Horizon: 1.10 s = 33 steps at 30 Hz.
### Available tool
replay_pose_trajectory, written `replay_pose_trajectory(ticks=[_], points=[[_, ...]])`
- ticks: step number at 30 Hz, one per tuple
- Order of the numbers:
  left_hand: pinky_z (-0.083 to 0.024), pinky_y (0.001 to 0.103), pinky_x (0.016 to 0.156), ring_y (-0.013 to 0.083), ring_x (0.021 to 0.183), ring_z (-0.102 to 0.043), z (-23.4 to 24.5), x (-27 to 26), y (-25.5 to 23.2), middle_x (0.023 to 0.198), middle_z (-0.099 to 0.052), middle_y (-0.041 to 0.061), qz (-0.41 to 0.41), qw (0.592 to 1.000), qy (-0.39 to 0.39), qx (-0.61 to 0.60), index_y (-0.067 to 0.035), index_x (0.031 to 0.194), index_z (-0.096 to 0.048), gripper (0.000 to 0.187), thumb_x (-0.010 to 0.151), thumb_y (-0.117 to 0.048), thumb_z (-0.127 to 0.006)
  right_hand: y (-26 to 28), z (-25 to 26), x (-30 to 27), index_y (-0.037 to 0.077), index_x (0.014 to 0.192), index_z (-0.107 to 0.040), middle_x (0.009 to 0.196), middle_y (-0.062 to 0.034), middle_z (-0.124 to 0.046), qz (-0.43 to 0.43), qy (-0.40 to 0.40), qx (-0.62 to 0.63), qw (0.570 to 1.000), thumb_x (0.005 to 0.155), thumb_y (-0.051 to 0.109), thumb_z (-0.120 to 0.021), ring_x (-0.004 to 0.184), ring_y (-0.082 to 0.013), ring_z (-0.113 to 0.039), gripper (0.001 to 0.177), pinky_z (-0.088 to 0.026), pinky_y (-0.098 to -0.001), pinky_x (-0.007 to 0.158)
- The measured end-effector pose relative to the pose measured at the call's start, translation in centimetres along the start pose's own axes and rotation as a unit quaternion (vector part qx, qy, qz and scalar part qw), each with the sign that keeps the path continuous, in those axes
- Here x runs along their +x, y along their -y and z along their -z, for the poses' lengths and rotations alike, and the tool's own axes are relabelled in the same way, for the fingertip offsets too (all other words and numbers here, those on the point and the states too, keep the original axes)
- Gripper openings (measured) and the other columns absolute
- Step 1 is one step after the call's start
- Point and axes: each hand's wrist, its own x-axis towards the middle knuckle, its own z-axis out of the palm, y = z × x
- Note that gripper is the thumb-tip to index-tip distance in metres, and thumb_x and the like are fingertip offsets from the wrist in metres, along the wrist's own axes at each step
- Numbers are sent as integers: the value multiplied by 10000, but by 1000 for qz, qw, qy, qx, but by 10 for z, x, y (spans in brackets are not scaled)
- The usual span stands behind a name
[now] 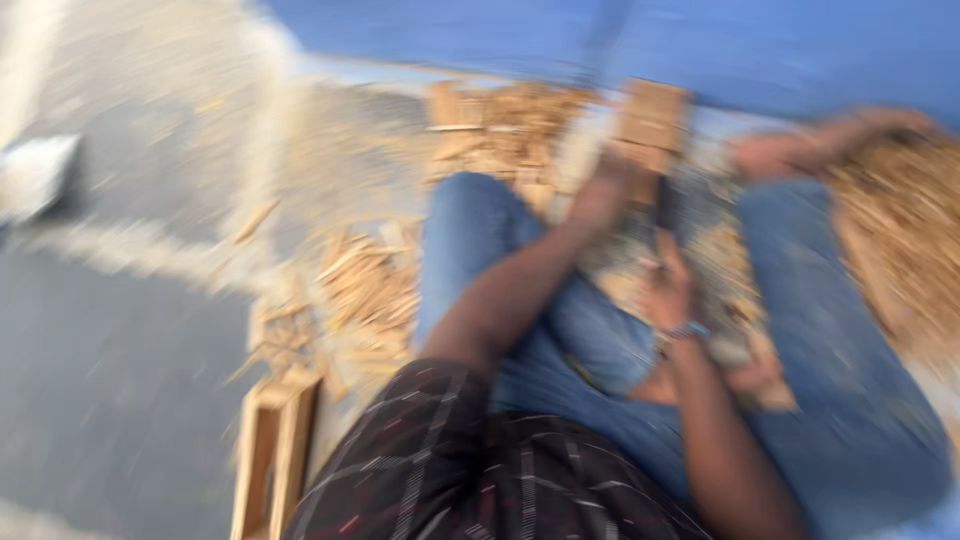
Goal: The person uses a hand carving tool to shave wood from a small block held against their feet while sitting on the floor.
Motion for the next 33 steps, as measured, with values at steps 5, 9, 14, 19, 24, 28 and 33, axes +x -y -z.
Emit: replay_pose_trajectory(ticks=[5,9,14,19,24,28,33], points=[[-434,463,1126,463,1447,-412,5,-2,-10,1576,-329,343,-95,972,-149,154,-31,1414,-450,488,983,-255,-486,2,5,4,160,1617,-455,710,-86,-568,-73,-12,100,992,1054,149,-573,503,-167,-526,575,-449,-346,449],[-503,424,1081,405,1425,-457,40,-23,-28,1644,-293,243,-6,978,-127,165,-407,1512,-403,534,1000,-272,-476,17,-5,2,122,1666,-380,784,-101,-598,-66,-4,121,990,1084,107,-530,555,-177,-551,602,-484,-345,488],[-512,447,1060,324,1391,-513,59,-27,-42,1545,-413,180,22,985,-92,146,-454,1557,-348,606,990,-348,-535,21,2,-4,108,1663,-350,779,-92,-581,-106,-5,124,987,1075,77,-518,582,-171,-562,613,-491,-331,495],[-471,468,1082,310,1361,-519,52,-19,-32,1512,-441,159,34,987,-87,127,-446,1529,-384,635,939,-344,-594,20,3,2,118,1652,-364,761,-79,-581,-108,-6,141,984,1054,90,-534,582,-156,-571,623,-491,-314,487],[-426,467,1117,373,1397,-475,50,-11,-20,1576,-379,223,10,987,-99,124,-427,1541,-387,571,992,-360,-531,25,2,4,119,1599,-440,739,-72,-578,-83,14,99,992,1028,202,-588,543,-166,-568,596,-482,-331,451],[-410,465,1170,448,1425,-433,48,-6,-23,1640,-301,286,21,994,-69,80,-409,1575,-373,551,1052,-307,-514,19,6,10,155,1567,-445,717,-42,-577,-81,17,119,990,1020,253,-594,505,-152,-569,576,-484,-303,427],[-413,484,1123,459,1438,-356,57,-19,-23,1621,-211,289,1,993,-45,111,-306,1565,-349,899,781,-112,-744,6,2,0,175,1632,-367,726,-39,-592,-93,-8,175,980,1003,119,-565,484,-135,-560,661,-475,-293,406]])
